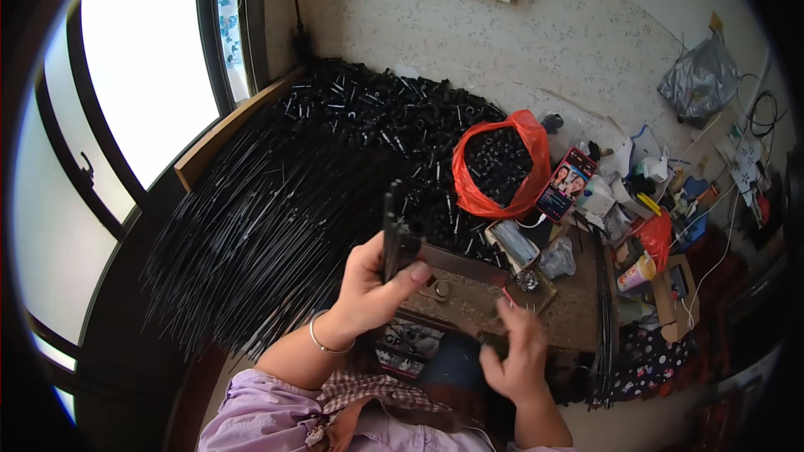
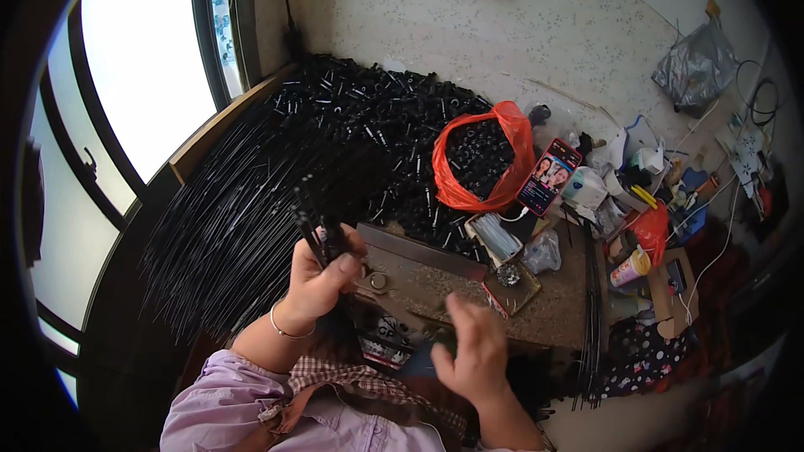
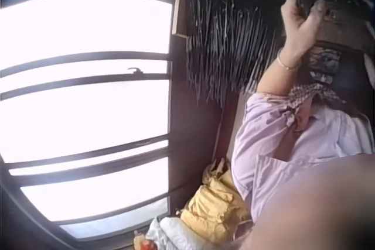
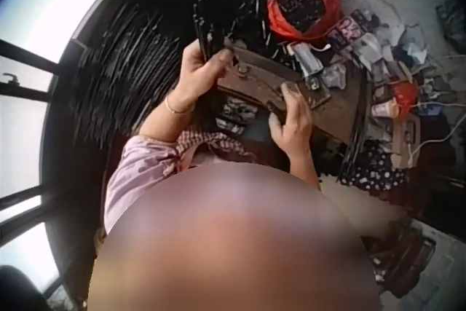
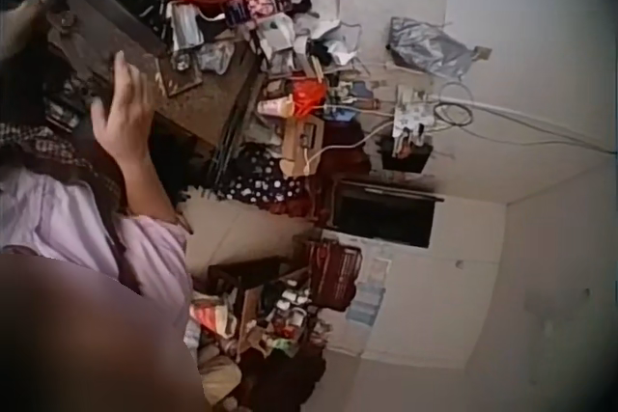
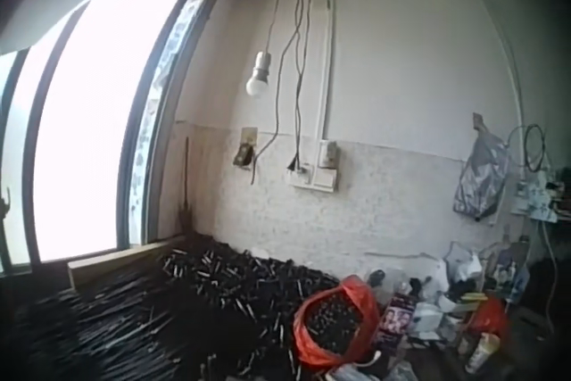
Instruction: Assembling bundles of thin black rods by threading them through connectors and securing them with pliers.
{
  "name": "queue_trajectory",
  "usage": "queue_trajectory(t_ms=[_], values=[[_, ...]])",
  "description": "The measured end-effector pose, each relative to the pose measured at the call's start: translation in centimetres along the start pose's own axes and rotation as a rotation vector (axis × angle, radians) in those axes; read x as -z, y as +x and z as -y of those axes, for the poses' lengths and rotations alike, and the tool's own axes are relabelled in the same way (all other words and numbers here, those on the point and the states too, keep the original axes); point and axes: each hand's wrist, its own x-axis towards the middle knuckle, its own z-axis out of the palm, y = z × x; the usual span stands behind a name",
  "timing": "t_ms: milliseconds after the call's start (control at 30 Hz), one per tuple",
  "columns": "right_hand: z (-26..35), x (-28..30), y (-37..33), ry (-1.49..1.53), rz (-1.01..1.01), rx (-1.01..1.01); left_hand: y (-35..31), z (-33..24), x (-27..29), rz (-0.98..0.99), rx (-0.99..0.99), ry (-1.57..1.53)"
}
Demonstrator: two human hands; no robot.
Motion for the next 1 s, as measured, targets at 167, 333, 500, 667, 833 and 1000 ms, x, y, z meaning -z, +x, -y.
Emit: queue_trajectory(t_ms=[167,333,500,667,833,1000], values=[[0.2,-1.4,-2.3,1.803,0.89,-0.826,0.2,0.2,-0.6,0.094,0.155,-0.157],[1.9,-2.1,-1.0,0.791,0.402,-0.478,-0.2,1.3,1.5,0.117,-0.014,0.087],[3.3,-1.7,-2.1,0.707,0.308,-0.468,-1.2,0.3,3.1,0.124,-0.002,0.102],[5.1,-5.3,-4.8,2.242,0.837,-0.769,-1.8,-0.3,2.8,0.179,0.043,-0.064],[3.8,-4.7,-3.1,0.647,0.259,-0.422,-1.8,0.1,3.6,0.204,-0.027,0.151],[4.8,-3.7,-3.1,0.327,0.348,-0.36,-1.4,0.3,3.8,0.165,0.013,0.019]])
